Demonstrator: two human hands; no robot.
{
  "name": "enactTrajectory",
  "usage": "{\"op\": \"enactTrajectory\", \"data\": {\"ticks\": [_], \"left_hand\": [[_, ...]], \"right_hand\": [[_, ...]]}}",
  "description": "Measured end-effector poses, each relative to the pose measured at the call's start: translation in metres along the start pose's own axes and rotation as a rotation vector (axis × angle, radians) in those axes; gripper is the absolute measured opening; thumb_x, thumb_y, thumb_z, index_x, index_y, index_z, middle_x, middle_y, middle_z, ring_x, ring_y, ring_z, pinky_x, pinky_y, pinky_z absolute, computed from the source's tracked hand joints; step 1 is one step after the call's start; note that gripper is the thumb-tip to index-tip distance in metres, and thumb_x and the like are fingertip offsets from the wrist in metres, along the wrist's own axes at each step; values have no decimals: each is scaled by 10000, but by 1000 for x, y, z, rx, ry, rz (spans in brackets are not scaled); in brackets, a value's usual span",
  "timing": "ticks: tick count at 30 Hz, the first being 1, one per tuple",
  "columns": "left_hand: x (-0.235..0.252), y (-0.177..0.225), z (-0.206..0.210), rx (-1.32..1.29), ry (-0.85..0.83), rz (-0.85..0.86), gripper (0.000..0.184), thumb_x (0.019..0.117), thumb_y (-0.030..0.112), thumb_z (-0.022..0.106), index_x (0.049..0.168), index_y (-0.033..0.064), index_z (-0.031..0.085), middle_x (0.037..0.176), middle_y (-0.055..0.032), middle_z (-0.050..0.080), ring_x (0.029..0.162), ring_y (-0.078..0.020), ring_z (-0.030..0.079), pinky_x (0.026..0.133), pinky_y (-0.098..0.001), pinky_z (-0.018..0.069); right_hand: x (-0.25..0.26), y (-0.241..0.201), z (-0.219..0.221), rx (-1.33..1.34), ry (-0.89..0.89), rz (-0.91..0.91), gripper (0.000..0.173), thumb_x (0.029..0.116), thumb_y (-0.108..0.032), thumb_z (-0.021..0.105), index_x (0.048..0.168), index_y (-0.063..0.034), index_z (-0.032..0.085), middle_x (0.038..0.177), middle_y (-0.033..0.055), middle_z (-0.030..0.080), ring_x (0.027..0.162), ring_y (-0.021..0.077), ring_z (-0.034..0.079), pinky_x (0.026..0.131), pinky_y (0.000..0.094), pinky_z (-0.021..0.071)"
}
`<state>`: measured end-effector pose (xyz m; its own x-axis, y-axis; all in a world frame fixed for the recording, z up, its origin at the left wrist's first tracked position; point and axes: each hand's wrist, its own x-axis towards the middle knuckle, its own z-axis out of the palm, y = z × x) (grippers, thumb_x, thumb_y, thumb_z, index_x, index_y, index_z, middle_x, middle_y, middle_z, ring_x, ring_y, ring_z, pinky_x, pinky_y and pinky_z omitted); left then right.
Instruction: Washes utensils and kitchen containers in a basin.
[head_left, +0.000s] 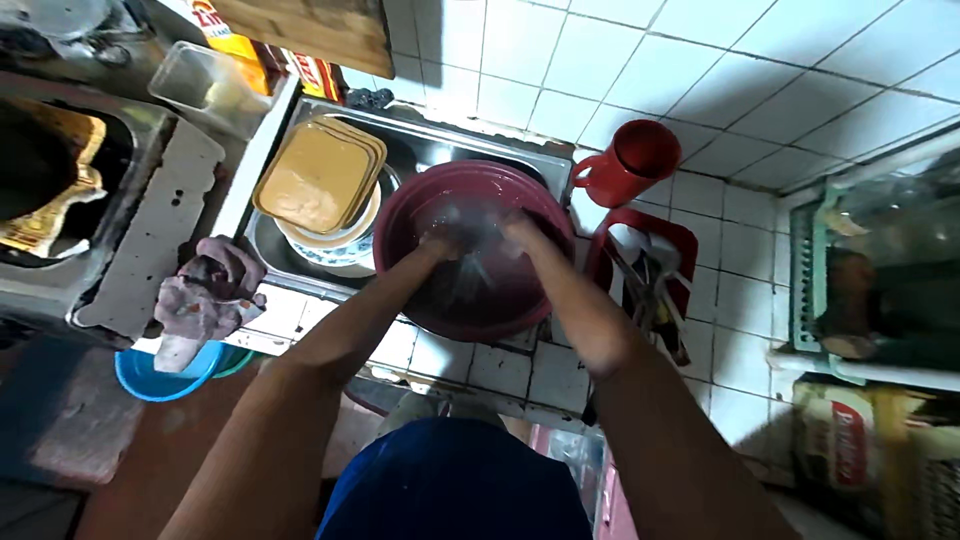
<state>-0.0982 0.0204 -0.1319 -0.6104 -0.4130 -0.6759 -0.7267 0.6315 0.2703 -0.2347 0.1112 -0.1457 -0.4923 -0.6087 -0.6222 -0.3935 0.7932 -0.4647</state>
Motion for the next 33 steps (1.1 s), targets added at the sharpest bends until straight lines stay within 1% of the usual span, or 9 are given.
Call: {"op": "enactTrajectory", "data": {"ticks": [2, 4, 7, 10, 14, 19, 24, 29, 33], "left_hand": [[5, 10, 2, -107, 15, -65, 606, 1024, 398, 607, 1428, -45, 519, 1480, -315, 480, 1389, -496, 445, 1068, -710, 366], [17, 8, 9, -218, 57, -89, 650, 994, 401, 651, 1420, -71, 512, 1483, -324, 468, 1392, -494, 440, 1084, -688, 374], [24, -6, 12, -454, 80, -7, 517, 967, 258, 698, 1348, -66, 571, 1375, -315, 562, 1311, -462, 521, 1072, -651, 403], [23, -11, 9, -607, 58, 6, 749, 805, 53, 817, 1463, -12, 465, 1361, -289, 568, 1263, -422, 555, 1047, -602, 446], [27, -18, 0, -621, 11, 9, 826, 745, -31, 829, 1474, -26, 440, 1369, -271, 568, 1257, -384, 561, 1044, -562, 458], [24, -7, -3, -667, -19, 63, 853, 792, -4, 836, 1526, 24, 403, 1438, -242, 536, 1310, -352, 538, 1096, -526, 433], [33, -10, -2, -657, -37, 116, 740, 762, -96, 799, 1425, -43, 476, 1330, -251, 582, 1194, -338, 588, 1018, -510, 486], [24, -13, -9, -799, -55, 42, 479, 1004, 153, 656, 1427, 0, 490, 1318, -194, 584, 1136, -234, 591, 986, -417, 497], [37, -19, -7, -513, 34, 54, 427, 1052, 217, 578, 1358, -80, 560, 1367, -299, 571, 1287, -404, 542, 1095, -574, 399]], "right_hand": [[11, -9, 20, 29, 58, -70, 448, 1098, -193, 450, 1425, 109, 500, 1517, 309, 455, 1448, 427, 410, 1190, 573, 312], [12, -12, 34, 349, 69, -20, 418, 1090, -130, 462, 1423, 122, 472, 1487, 310, 469, 1394, 388, 463, 1157, 509, 371], [13, -9, 28, 709, -2, 97, 495, 1102, -317, 462, 1473, 11, 462, 1467, 262, 499, 1307, 372, 535, 1049, 552, 469], [13, -11, 14, 965, -94, 71, 639, 1075, -539, 397, 1542, -102, 399, 1482, 223, 483, 1237, 371, 571, 946, 554, 522], [20, -11, 15, 894, -35, 85, 681, 946, -360, 738, 1468, -20, 463, 1340, 229, 590, 1135, 324, 629, 931, 480, 548], [26, -7, 22, 795, -95, 62, 522, 900, 39, 623, 1402, 4, 489, 1265, 214, 570, 1053, 304, 589, 863, 490, 530], [28, -3, 16, 862, -121, 92, 471, 979, -156, 653, 1407, -22, 510, 1291, 179, 596, 1104, 274, 610, 915, 455, 537], [39, 5, 23, 790, -51, 25, 471, 1004, -119, 628, 1452, -46, 503, 1376, 215, 567, 1201, 328, 589, 974, 525, 520], [36, 5, 24, 718, -93, 0, 494, 963, 37, 597, 1443, -34, 505, 1368, 225, 555, 1152, 324, 589, 924, 517, 524]]}}
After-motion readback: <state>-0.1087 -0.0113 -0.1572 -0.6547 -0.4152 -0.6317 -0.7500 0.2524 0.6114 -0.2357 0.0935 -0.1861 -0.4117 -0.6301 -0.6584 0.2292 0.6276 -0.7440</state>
